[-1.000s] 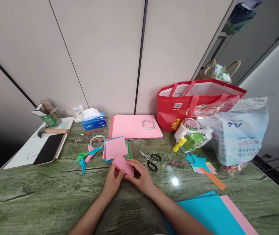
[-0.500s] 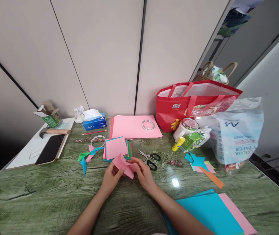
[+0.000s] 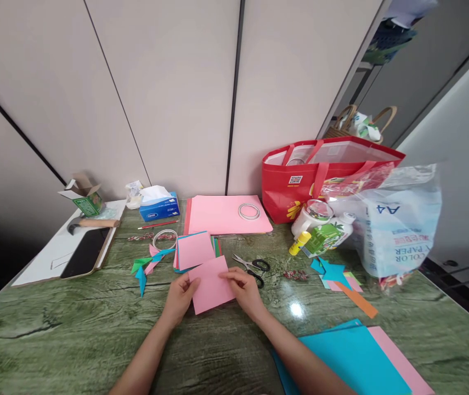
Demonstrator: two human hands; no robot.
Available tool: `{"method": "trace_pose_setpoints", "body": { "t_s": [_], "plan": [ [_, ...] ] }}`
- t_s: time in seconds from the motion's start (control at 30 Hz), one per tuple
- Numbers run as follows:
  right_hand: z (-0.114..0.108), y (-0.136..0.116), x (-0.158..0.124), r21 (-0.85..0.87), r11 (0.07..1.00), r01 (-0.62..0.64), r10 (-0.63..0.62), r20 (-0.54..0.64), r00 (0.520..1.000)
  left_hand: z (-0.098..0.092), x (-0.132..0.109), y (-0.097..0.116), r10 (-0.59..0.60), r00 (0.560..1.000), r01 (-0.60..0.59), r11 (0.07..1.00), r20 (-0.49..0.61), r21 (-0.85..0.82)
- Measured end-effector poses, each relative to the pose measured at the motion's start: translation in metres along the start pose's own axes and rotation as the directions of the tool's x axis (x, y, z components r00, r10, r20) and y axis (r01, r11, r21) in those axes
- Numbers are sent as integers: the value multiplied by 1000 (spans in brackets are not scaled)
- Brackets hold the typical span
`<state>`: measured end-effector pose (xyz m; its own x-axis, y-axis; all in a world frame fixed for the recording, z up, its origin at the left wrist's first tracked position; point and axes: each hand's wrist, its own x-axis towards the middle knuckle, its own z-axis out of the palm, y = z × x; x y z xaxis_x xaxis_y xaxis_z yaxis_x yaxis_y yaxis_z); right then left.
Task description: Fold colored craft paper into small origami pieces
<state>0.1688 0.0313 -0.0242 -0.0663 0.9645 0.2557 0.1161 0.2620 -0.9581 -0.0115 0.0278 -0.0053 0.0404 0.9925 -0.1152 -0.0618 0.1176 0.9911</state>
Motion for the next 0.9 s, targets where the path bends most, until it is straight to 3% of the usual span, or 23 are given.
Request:
{"method": "trace_pose_setpoints", "body": {
  "t_s": [0.2,0.33,0.47,0.57,0.73,0.9],
  "plan": [
    [0,7,2,44,996,-75,76,-19,997,-3,2,4,-14,1000,14,999,16,-43],
    [-6,2,4,222,954,-200,183,96,978,-7,3,7,-37,999,37,996,-2,-83],
    [-10,-9,4,254,963,-86,21,248,968,-4,0,12,-89,995,97,979,50,-179],
    [-9,-13,4,252,966,-51,-31,310,950,1,-3,16,-101,991,119,968,93,-220],
    [-8,-12,4,279,956,-95,39,201,979,3,-4,19,-39,999,40,959,8,-281],
    [-9,-8,4,269,955,-124,90,136,987,0,-4,15,-35,987,61,985,159,-159]
  ]
}}
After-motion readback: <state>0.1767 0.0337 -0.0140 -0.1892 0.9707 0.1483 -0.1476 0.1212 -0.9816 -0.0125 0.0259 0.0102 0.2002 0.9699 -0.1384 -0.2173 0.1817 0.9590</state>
